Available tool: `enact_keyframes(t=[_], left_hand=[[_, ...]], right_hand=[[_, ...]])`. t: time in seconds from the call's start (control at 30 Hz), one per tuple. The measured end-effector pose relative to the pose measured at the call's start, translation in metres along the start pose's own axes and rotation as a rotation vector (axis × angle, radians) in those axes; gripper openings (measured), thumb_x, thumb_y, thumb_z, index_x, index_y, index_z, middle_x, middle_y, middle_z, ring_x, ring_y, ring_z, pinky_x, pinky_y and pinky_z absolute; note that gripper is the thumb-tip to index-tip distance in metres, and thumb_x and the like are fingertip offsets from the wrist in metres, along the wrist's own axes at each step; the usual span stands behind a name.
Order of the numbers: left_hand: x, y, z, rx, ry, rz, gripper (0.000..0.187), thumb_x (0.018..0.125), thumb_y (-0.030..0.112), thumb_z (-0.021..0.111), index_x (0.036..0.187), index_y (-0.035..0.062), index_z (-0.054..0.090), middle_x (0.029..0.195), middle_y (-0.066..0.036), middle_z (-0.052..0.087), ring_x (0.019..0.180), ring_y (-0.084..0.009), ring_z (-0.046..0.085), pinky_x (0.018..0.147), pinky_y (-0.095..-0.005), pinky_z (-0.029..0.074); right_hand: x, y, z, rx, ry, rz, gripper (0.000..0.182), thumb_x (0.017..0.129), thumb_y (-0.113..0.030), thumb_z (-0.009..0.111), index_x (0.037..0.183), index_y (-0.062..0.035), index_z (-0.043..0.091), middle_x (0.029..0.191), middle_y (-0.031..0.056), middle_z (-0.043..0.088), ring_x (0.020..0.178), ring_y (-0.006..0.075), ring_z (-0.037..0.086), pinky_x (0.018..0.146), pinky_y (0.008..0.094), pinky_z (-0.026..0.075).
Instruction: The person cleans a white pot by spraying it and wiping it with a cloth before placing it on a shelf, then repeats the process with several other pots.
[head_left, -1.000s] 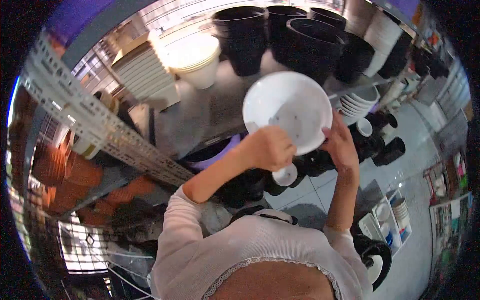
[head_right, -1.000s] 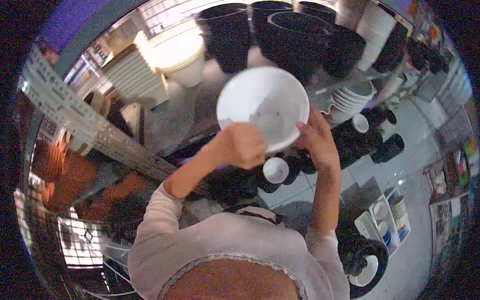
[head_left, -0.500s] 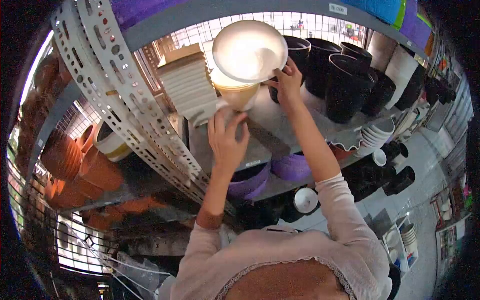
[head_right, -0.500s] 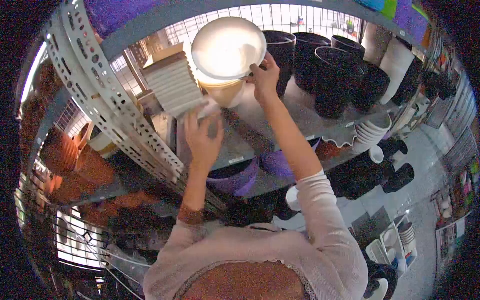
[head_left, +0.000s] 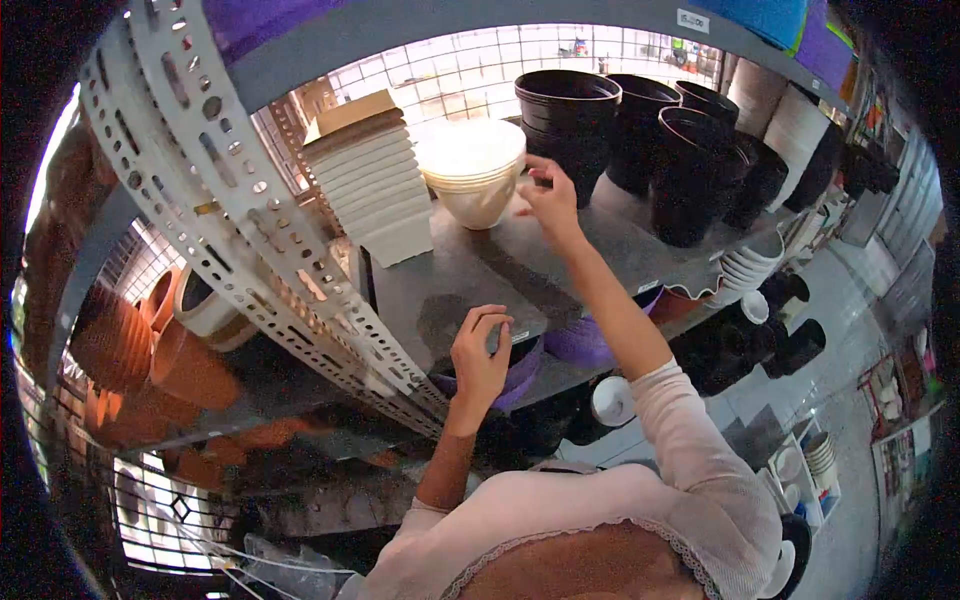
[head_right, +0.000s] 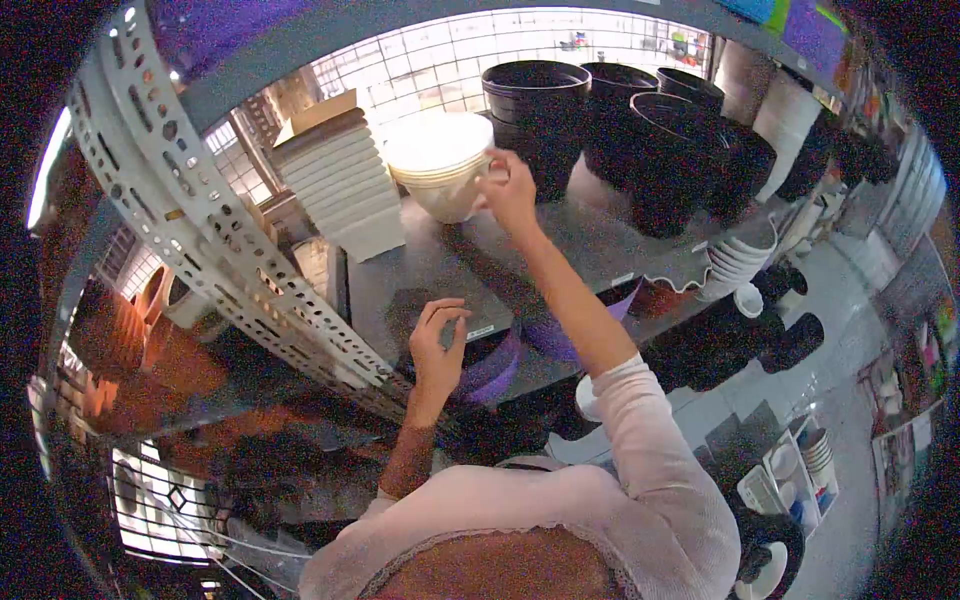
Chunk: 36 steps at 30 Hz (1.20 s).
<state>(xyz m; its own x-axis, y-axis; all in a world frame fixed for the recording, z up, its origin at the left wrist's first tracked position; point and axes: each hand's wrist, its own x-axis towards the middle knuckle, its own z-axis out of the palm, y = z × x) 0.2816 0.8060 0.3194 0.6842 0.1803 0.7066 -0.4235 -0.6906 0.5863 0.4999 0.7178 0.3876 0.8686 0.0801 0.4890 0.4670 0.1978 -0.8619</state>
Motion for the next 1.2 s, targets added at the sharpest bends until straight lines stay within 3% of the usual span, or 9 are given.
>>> enact_keyframes(t=[0.23,0.43,0.53,0.6,0.7,0.83,0.93,1.03,1.2], left_hand=[[-0.020,-0.001,0.054,-0.264,-0.198,-0.081,0.014,0.088,0.007,0.053,0.080,-0.0002,0.062,0.069,-0.011,0.061,0.066,-0.0254,0.061,0.059,-0.0329,0.045],[-0.059,0.040,0.138,-0.550,-0.527,-0.298,0.018,0.092,0.013,0.054,0.086,-0.0014,0.063,0.063,-0.004,0.062,0.056,-0.0077,0.055,0.051,-0.0231,0.040],[-0.077,0.059,0.177,-0.608,-0.738,-0.197,0.014,0.091,0.011,0.055,0.093,-0.0008,0.062,0.064,-0.004,0.062,0.059,-0.0083,0.057,0.054,-0.0227,0.042],[-0.090,0.077,0.195,-0.582,-0.947,-0.152,0.015,0.091,0.013,0.055,0.090,-0.0010,0.063,0.066,-0.006,0.064,0.059,-0.0123,0.060,0.058,-0.0253,0.046],[-0.111,0.091,0.224,-0.517,-1.224,-0.031,0.015,0.089,0.014,0.058,0.090,0.0006,0.065,0.069,-0.007,0.067,0.064,-0.0136,0.064,0.059,-0.0256,0.046],[-0.151,0.118,0.263,-0.574,-1.464,0.142,0.017,0.089,0.015,0.059,0.092,-0.0003,0.065,0.070,-0.008,0.067,0.065,-0.0146,0.065,0.059,-0.0269,0.048],[-0.170,0.159,0.285,-0.562,-1.657,0.079,0.017,0.088,0.015,0.060,0.091,-0.0009,0.065,0.070,-0.009,0.067,0.065,-0.0151,0.066,0.059,-0.0274,0.049],[-0.190,0.196,0.319,-0.517,-1.735,0.305,0.020,0.088,0.019,0.058,0.092,0.0007,0.065,0.072,-0.012,0.067,0.067,-0.0181,0.067,0.063,-0.0299,0.049],[-0.215,0.279,0.356,-0.502,-1.727,0.606,0.021,0.089,0.019,0.057,0.091,0.0009,0.066,0.069,-0.012,0.066,0.066,-0.0181,0.067,0.062,-0.0296,0.049]], right_hand=[[-0.126,0.012,-0.108,0.146,-0.080,0.317,0.023,0.083,-0.017,0.066,0.101,-0.0019,0.061,0.076,0.0048,0.062,0.063,0.0100,0.058,0.050,0.0256,0.050],[-0.264,0.048,-0.220,-0.100,0.365,0.623,0.033,0.082,-0.027,0.070,0.061,-0.0042,0.056,0.058,0.0027,0.057,0.051,0.0093,0.051,0.050,0.0258,0.042],[-0.335,0.038,-0.261,-0.077,0.508,0.596,0.032,0.082,-0.024,0.070,0.061,-0.0052,0.055,0.064,0.0036,0.059,0.062,0.0094,0.053,0.056,0.0265,0.041],[-0.390,0.052,-0.293,-0.131,0.615,0.621,0.008,0.079,-0.009,0.067,0.080,-0.0040,0.061,0.072,0.0040,0.059,0.066,0.0105,0.056,0.060,0.0261,0.044],[-0.443,0.020,-0.320,0.028,0.860,0.744,0.038,0.075,0.011,0.055,0.107,-0.0087,0.060,0.088,0.0039,0.054,0.067,0.0125,0.059,0.064,0.0247,0.050],[-0.510,-0.002,-0.344,0.085,1.230,0.704,0.043,0.067,0.011,0.064,0.103,-0.0120,0.065,0.072,0.0013,0.056,0.065,0.0114,0.055,0.047,0.0278,0.045],[-0.548,0.001,-0.367,-0.091,1.359,0.718,0.039,0.070,0.005,0.069,0.106,-0.0083,0.061,0.081,0.0019,0.054,0.066,0.0119,0.058,0.054,0.0264,0.050],[-0.564,-0.018,-0.389,-0.419,1.434,0.788,0.035,0.073,-0.005,0.073,0.106,-0.0080,0.061,0.079,0.0016,0.056,0.064,0.0094,0.056,0.052,0.0250,0.045],[-0.589,-0.054,-0.425,-0.386,1.656,0.588,0.026,0.076,-0.009,0.069,0.100,-0.0048,0.062,0.076,0.0048,0.060,0.057,0.0112,0.055,0.051,0.0265,0.047]])
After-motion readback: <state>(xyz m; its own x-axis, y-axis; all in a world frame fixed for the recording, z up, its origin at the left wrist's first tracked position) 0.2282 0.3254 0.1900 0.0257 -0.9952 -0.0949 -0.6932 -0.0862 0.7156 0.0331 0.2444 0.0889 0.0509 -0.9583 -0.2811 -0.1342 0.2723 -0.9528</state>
